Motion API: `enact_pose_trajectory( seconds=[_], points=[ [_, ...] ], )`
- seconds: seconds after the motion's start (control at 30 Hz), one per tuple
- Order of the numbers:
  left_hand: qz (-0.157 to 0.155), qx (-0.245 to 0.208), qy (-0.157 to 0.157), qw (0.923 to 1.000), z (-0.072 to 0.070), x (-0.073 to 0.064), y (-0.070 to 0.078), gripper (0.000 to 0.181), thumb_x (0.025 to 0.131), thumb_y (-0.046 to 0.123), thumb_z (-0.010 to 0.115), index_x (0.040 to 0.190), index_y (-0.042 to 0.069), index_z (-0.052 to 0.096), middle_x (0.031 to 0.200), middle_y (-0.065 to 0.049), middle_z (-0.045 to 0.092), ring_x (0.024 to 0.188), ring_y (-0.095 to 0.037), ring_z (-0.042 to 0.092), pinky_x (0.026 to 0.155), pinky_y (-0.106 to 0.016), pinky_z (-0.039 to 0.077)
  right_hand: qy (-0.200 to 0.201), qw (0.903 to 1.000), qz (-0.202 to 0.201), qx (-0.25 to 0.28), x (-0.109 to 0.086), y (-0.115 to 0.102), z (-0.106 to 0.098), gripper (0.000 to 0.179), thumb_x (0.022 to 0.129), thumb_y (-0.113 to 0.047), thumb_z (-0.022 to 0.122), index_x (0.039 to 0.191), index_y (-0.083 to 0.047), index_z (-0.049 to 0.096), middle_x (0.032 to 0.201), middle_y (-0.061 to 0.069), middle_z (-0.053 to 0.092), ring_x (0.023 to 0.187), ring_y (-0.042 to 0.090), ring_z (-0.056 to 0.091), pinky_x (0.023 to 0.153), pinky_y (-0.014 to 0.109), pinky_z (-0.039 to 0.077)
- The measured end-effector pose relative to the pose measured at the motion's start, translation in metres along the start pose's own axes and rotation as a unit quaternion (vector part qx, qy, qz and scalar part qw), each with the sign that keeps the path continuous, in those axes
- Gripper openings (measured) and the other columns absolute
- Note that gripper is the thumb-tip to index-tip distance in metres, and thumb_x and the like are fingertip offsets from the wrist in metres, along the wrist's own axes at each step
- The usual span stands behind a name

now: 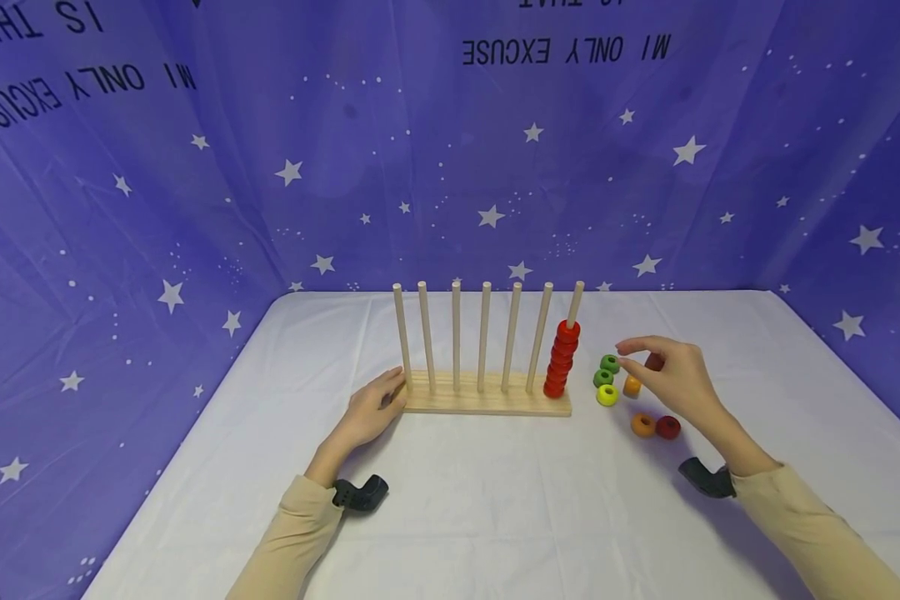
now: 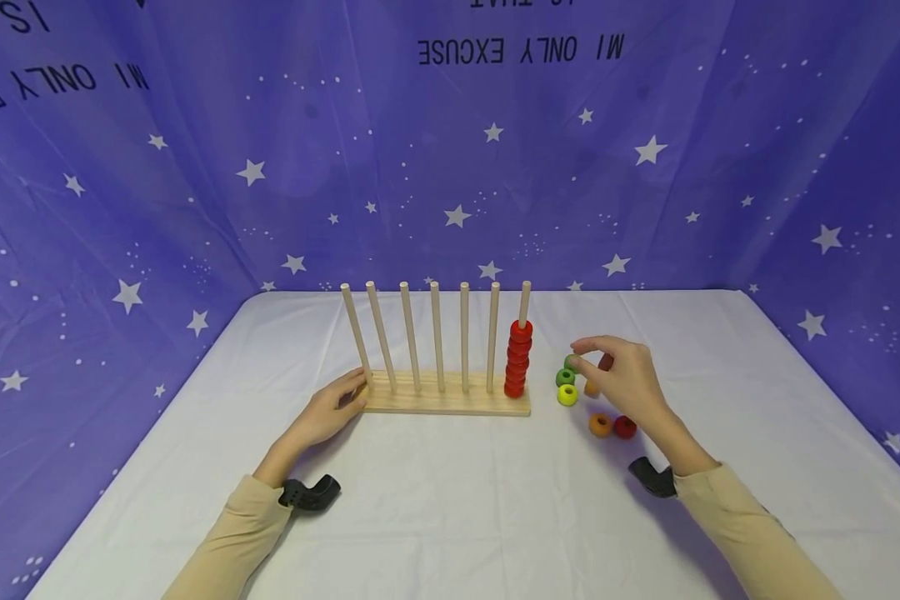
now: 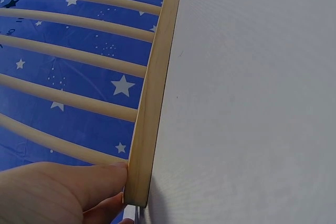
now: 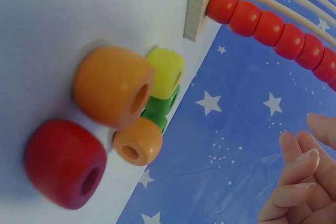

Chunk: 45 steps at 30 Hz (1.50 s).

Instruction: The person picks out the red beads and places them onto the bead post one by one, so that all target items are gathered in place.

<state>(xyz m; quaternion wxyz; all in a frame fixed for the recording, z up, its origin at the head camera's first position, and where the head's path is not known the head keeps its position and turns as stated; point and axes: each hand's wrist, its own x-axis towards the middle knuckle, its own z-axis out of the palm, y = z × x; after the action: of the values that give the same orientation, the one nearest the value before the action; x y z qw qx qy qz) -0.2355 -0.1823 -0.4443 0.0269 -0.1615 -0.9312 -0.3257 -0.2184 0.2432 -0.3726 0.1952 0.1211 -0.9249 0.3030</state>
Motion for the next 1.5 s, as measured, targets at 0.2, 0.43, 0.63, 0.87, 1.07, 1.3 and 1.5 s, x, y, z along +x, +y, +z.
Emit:
enact_pose_trajectory(
  seconds=[0.2, 0.43, 0.63, 0.87, 1.07, 1.3, 1.5],
  points=[
    [0.001, -0.001, -0.001, 1.0000, 0.000, 0.000, 0.001, 0.047, 0.092, 0.013, 0.054, 0.135, -0.004, 0.045, 0.145, -0.021, 0.042, 0.135, -0.040, 0.038, 0.112, -0.053, 0.032, -0.012, 0.9998, 0.002, -0.016, -0.005, 0.007, -0.005, 0.016, 0.082, -0.012, 0.070, 0.097, -0.007, 0.072, 0.076, 0.008, 0.069, 0.047, 0.005, 0.035, 0.040, 0.021, 0.028],
    [0.001, -0.002, -0.003, 1.0000, 0.000, 0.000, 0.001, 0.046, 0.092, 0.012, 0.054, 0.135, -0.004, 0.046, 0.146, -0.021, 0.041, 0.135, -0.040, 0.038, 0.112, -0.055, 0.032, -0.031, 0.9988, 0.013, -0.035, -0.010, 0.014, -0.011, 0.018, 0.081, -0.012, 0.070, 0.099, -0.007, 0.071, 0.064, 0.001, 0.060, 0.048, 0.006, 0.034, 0.041, 0.021, 0.027],
    [0.003, -0.004, -0.005, 1.0000, 0.000, 0.000, 0.001, 0.046, 0.093, 0.013, 0.054, 0.135, -0.003, 0.046, 0.146, -0.021, 0.041, 0.136, -0.040, 0.037, 0.112, -0.054, 0.031, -0.034, 0.9984, 0.020, -0.042, -0.015, 0.021, -0.016, 0.018, 0.080, -0.010, 0.070, 0.098, -0.006, 0.071, 0.062, 0.001, 0.059, 0.048, 0.005, 0.034, 0.041, 0.021, 0.026],
    [-0.002, -0.008, -0.004, 1.0000, 0.000, -0.002, 0.000, 0.048, 0.092, 0.014, 0.054, 0.136, -0.003, 0.045, 0.146, -0.021, 0.041, 0.135, -0.041, 0.037, 0.112, -0.056, 0.031, -0.042, 0.9977, 0.016, -0.050, -0.021, 0.029, -0.020, 0.017, 0.078, -0.008, 0.071, 0.095, -0.005, 0.072, 0.076, 0.008, 0.070, 0.049, 0.003, 0.036, 0.042, 0.020, 0.028],
    [-0.006, -0.009, -0.007, 0.9999, 0.000, -0.002, -0.001, 0.048, 0.092, 0.015, 0.054, 0.136, -0.002, 0.045, 0.147, -0.020, 0.040, 0.136, -0.040, 0.036, 0.112, -0.056, 0.030, -0.062, 0.9956, 0.034, -0.062, -0.025, 0.031, -0.023, 0.019, 0.079, -0.010, 0.070, 0.097, -0.004, 0.072, 0.068, 0.003, 0.065, 0.050, 0.004, 0.036, 0.042, 0.020, 0.028],
    [-0.003, -0.003, 0.004, 1.0000, 0.001, -0.002, -0.001, 0.047, 0.092, 0.013, 0.055, 0.135, -0.004, 0.046, 0.145, -0.021, 0.041, 0.135, -0.040, 0.038, 0.112, -0.054, 0.032, -0.105, 0.9911, 0.051, -0.064, -0.027, 0.035, -0.028, 0.021, 0.080, -0.012, 0.069, 0.099, -0.003, 0.071, 0.077, 0.006, 0.068, 0.053, 0.006, 0.037, 0.044, 0.020, 0.029],
    [-0.006, -0.002, -0.003, 1.0000, 0.000, -0.001, 0.001, 0.047, 0.093, 0.013, 0.054, 0.136, -0.003, 0.045, 0.146, -0.020, 0.041, 0.136, -0.040, 0.037, 0.112, -0.053, 0.031, -0.131, 0.9869, 0.063, -0.069, -0.030, 0.040, -0.032, 0.023, 0.079, -0.013, 0.071, 0.100, -0.003, 0.071, 0.082, 0.010, 0.070, 0.053, 0.005, 0.036, 0.044, 0.021, 0.028]
  ],
)
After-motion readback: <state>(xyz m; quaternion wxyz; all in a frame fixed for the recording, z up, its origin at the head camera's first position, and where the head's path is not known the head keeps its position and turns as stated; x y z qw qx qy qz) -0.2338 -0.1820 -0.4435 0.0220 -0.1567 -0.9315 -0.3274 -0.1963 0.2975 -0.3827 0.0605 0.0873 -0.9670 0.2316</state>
